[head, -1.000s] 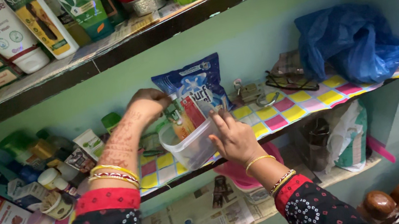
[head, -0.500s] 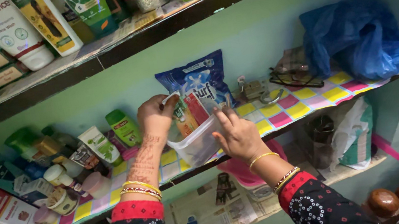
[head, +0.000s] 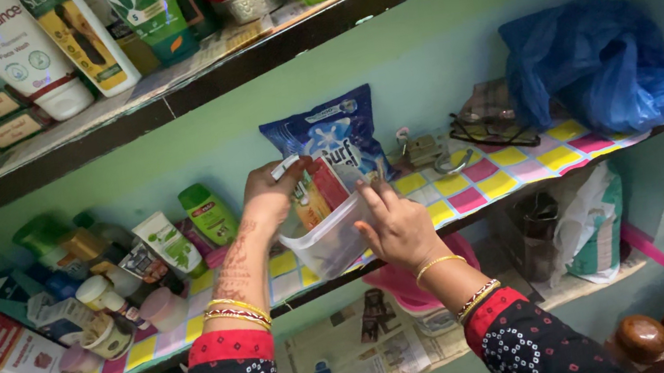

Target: The person organizes a cluttered shelf by placing small items into a metal mesh basket and a clear plastic container. They handle tubes, packets, and other small objects, then arrange the containers on the shelf.

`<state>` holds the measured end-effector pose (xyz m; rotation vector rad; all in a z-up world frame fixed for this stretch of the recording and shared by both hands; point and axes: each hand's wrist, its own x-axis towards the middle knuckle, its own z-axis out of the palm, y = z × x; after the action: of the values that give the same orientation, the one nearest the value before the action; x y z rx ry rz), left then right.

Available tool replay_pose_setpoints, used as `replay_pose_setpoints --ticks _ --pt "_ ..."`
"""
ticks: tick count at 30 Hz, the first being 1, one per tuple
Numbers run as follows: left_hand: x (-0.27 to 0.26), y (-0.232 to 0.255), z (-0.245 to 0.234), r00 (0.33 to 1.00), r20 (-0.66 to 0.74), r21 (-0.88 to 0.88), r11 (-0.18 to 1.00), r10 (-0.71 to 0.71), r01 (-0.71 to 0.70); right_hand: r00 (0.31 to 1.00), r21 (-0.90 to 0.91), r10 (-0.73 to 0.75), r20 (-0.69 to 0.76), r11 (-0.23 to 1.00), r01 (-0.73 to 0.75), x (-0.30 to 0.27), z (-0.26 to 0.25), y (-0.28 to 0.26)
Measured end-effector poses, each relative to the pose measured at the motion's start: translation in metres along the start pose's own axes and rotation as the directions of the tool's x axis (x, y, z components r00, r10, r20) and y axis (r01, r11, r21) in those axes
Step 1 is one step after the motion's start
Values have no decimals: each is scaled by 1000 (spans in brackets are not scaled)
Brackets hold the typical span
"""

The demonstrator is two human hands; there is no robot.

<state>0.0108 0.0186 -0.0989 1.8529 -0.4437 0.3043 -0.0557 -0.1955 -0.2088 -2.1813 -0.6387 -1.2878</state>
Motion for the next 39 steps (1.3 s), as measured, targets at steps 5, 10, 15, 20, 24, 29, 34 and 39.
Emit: replay_pose_setpoints --ticks 5,10,15,20,24,29,34,39 --pt "1 -1 5 994 -112 241 970 -6 33 1000 -12 8 11 1000 -8 1 -1 0" --pt "-1 0 4 994 -109 301 954 31 3 998 -5 -29 -50 1000 29 -1 0 1" --pt "7 -13 -7 989 -139 503 858 -41 106 999 -40 -21 -48 999 19 -2 6 4" --pt "3 -21 -10 979 -205 539 834 -2 115 999 -39 18 -27 999 -19 -1 6 1" --pt "1 -19 -8 968 -238 452 872 -83 186 999 -35 6 -39 999 -8 -1 5 1" --pt "-10 -15 -12 988 -130 337 933 -87 127 999 -72 39 -19 997 -40 -3 10 4" --pt "-15 -8 -11 984 -146 386 910 -101 151 997 -144 66 -48 987 -72 -2 13 4" --pt "-20 -3 -10 977 -116 323 924 -176 205 992 -152 122 -18 981 -124 2 11 0"
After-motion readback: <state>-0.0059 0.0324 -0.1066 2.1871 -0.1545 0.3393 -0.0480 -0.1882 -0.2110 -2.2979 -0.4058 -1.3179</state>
